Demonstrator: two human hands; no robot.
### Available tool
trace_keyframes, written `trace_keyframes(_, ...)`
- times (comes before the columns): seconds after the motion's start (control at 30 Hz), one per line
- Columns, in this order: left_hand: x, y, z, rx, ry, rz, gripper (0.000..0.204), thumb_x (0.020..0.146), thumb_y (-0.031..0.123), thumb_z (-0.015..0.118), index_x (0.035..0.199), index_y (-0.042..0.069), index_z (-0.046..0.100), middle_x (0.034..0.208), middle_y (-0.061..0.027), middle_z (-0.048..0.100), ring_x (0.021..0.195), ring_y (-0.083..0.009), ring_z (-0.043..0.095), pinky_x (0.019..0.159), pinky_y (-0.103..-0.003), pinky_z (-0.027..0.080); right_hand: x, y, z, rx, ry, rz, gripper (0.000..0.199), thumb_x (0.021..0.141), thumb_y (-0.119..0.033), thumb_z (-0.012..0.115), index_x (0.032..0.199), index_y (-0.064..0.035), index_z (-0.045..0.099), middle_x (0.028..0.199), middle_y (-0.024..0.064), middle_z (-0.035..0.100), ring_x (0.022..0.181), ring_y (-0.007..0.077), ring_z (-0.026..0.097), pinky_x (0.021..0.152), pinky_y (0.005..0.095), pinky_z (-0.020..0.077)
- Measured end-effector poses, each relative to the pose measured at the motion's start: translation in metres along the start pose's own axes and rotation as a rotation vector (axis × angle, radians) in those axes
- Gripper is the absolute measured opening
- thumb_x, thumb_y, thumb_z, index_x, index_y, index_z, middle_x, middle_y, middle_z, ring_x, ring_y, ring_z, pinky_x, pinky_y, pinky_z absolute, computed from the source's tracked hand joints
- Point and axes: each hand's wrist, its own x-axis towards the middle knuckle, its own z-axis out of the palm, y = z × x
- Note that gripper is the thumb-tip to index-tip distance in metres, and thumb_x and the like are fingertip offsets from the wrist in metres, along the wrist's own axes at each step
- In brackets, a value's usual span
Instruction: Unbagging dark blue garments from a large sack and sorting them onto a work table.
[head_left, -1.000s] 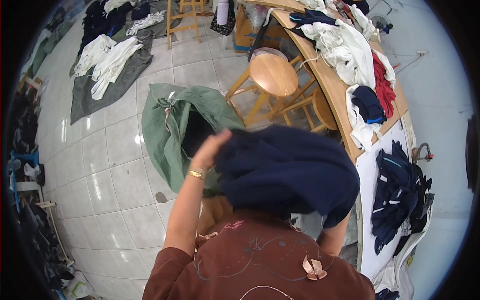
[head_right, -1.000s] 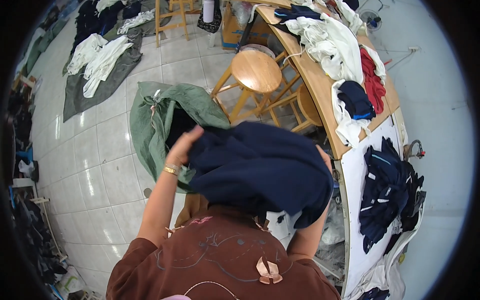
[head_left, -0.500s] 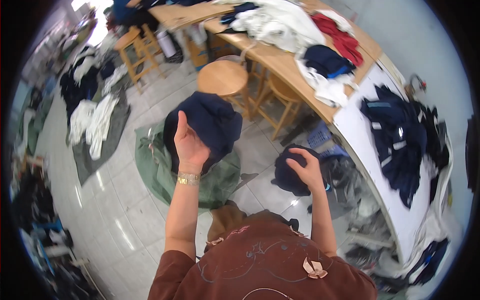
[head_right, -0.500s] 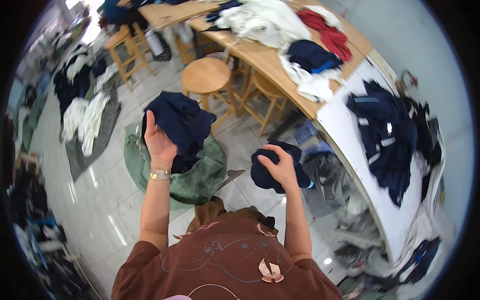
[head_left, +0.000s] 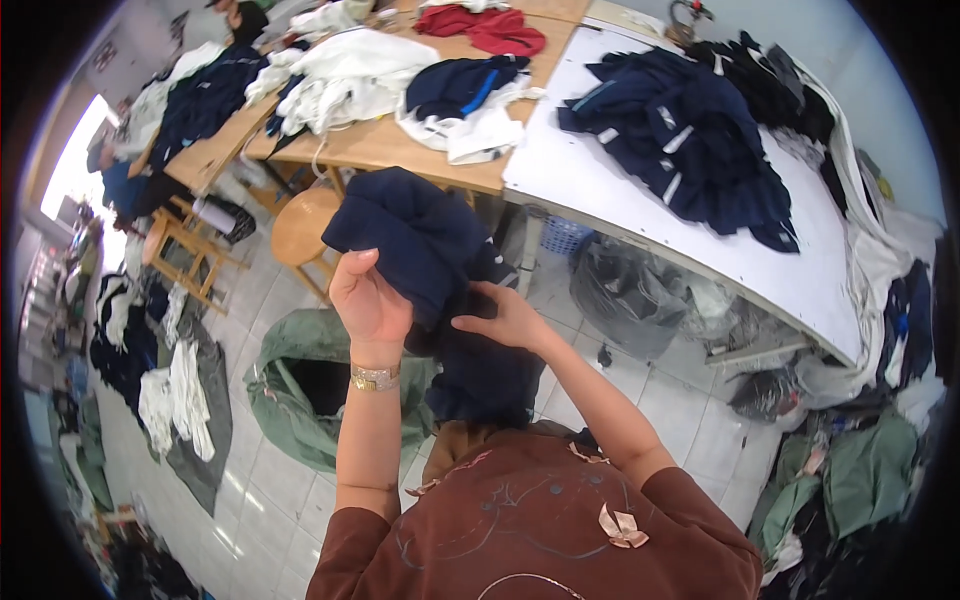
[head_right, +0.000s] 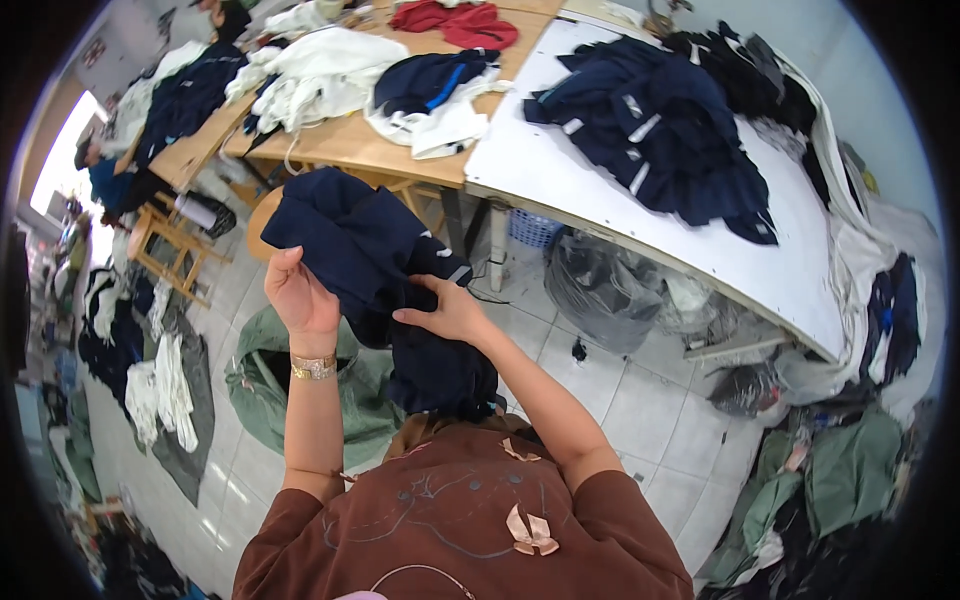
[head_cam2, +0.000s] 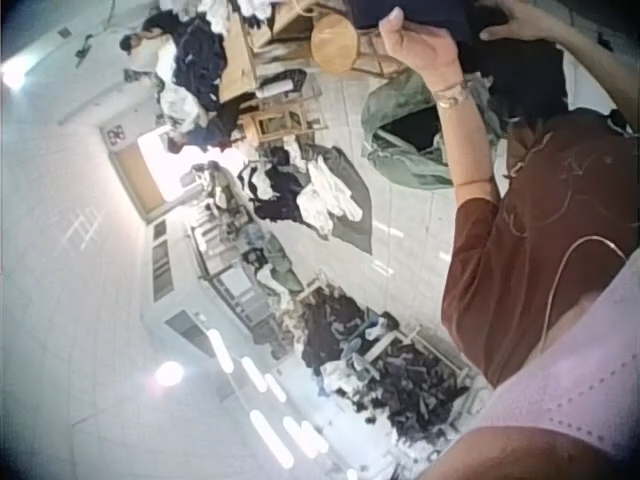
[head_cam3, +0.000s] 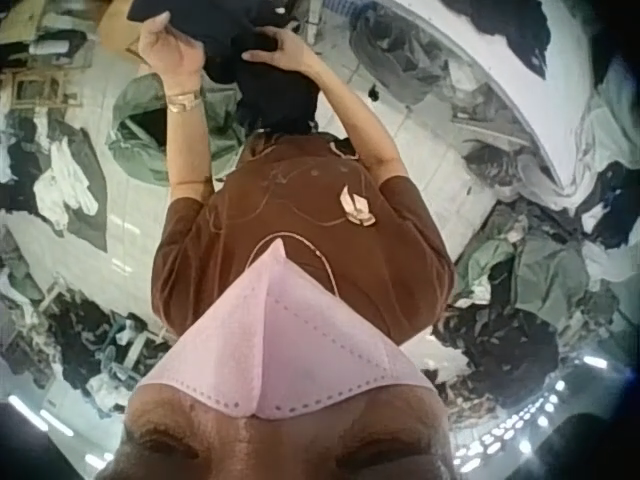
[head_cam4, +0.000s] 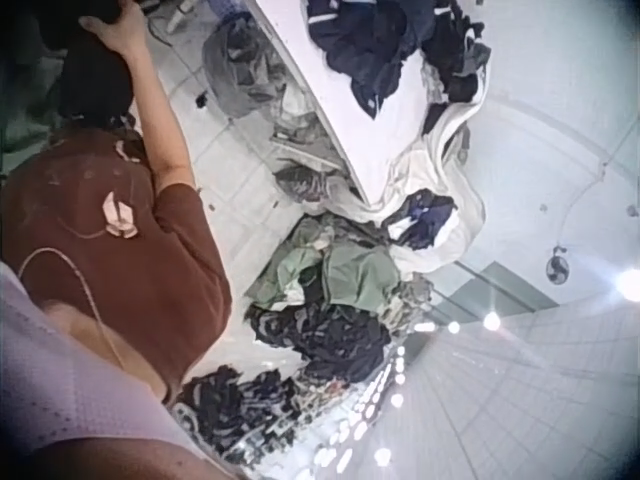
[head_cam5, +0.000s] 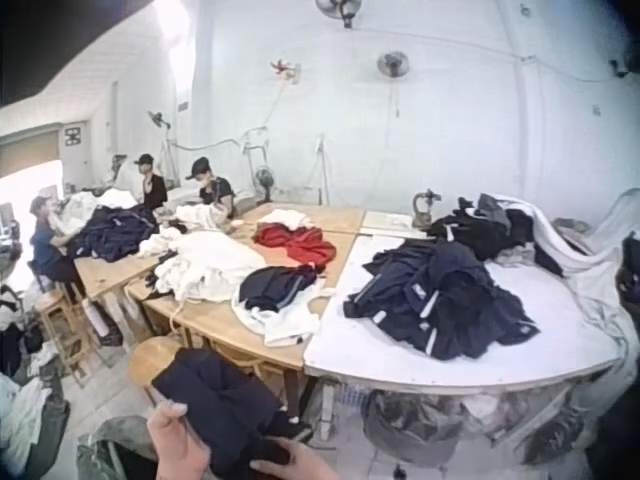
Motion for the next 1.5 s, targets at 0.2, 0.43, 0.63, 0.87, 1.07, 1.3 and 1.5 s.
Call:
trace_keyframes(0.2, 0.069, -0.021, 0.017, 0.5, 0.042, 0.121, 0.044, 0.077, -0.003, 0.042, 0.12, 0.006, 0.042, 0.114, -0.0069, 0.052, 0.109, -0.0188, 0.048, 0.096, -0.035, 0.036, -0.009, 0.029, -0.048, 0.249, -0.045, 0.233, 0.028, 0.082, -0.026, 0.055, 0.07, -0.0012, 0.062, 0.06, 0.0033, 0.055, 0.06, 0.0098, 0.048, 0.059, 0.0244, 0.0388)
trace_keyframes(0.43, 0.095, -0.042, 0.05, 0.538, -0.254, -0.068, 0.067, 0.069, -0.012, 0.044, 0.133, 0.004, 0.03, 0.126, -0.0065, 0.042, 0.115, -0.0177, 0.041, 0.096, -0.031, 0.034, 0.025, 0.015, -0.067, -0.11, 0.205, 0.146, 0.055, 0.072, -0.048, 0.063, 0.109, -0.008, 0.055, 0.099, 0.013, 0.061, 0.088, 0.028, 0.06, 0.077, 0.0339, 0.0455)
trace_keyframes(0.63, 0.09, -0.043, 0.029, 1.118, -0.379, -0.011, 0.018, 0.075, -0.001, 0.058, 0.092, -0.003, 0.053, 0.083, -0.0027, 0.054, 0.075, -0.0125, 0.051, 0.067, -0.023, 0.041, 0.078, 0.006, -0.034, -0.258, 0.138, 0.405, 0.06, 0.07, -0.063, 0.052, 0.093, -0.0083, 0.064, 0.086, 0.0182, 0.063, 0.086, 0.0335, 0.06, 0.075, 0.0401, 0.0475)
trace_keyframes(0.87, 0.153, -0.009, -0.008, 1.83, 0.082, 0.303, 0.02, 0.081, 0.013, 0.062, 0.087, -0.005, 0.061, 0.081, -0.0085, 0.064, 0.076, -0.0167, 0.06, 0.071, -0.027, 0.045, 0.069, 0.009, -0.115, 0.314, 0.269, 0.155, 0.021, 0.079, -0.017, 0.054, 0.07, 0.0019, 0.059, 0.057, 0.003, 0.054, 0.056, 0.0049, 0.045, 0.053, 0.0234, 0.0361)
trace_keyframes(1.07, 0.215, -0.026, -0.042, 1.879, -0.357, 0.568, 0.026, 0.082, 0.017, 0.061, 0.091, -0.007, 0.056, 0.079, -0.0109, 0.061, 0.072, -0.0201, 0.057, 0.065, -0.028, 0.044, 0.067, -0.086, -0.188, 0.544, 0.381, -0.046, 0.019, 0.08, -0.011, 0.055, 0.066, 0.0015, 0.058, 0.061, 0.0024, 0.057, 0.058, 0.0065, 0.053, 0.053, 0.0194, 0.0383)
trace_keyframes(1.3, 0.244, -0.095, 0.024, 1.747, -0.721, 0.237, 0.036, 0.093, 0.019, 0.037, 0.11, -0.009, 0.05, 0.104, -0.0182, 0.056, 0.098, -0.0206, 0.052, 0.086, -0.03, 0.038, 0.166, -0.099, -0.321, 0.47, 0.809, -0.42, 0.025, 0.08, -0.017, 0.05, 0.073, 0.003, 0.063, 0.07, 0.0097, 0.063, 0.069, 0.0132, 0.057, 0.068, 0.0247, 0.0424)
trace_keyframes(1.5, 0.266, -0.144, 0.113, 1.511, -0.577, 0.603, 0.043, 0.094, 0.025, 0.034, 0.118, -0.008, 0.047, 0.122, -0.0175, 0.049, 0.112, -0.0241, 0.047, 0.095, -0.033, 0.035, 0.259, -0.129, -0.451, 0.27, 0.969, -0.961, 0.019, 0.08, -0.012, 0.054, 0.067, 0.0016, 0.051, 0.057, 0.0025, 0.045, 0.056, 0.01, 0.043, 0.053, 0.0275, 0.0371)
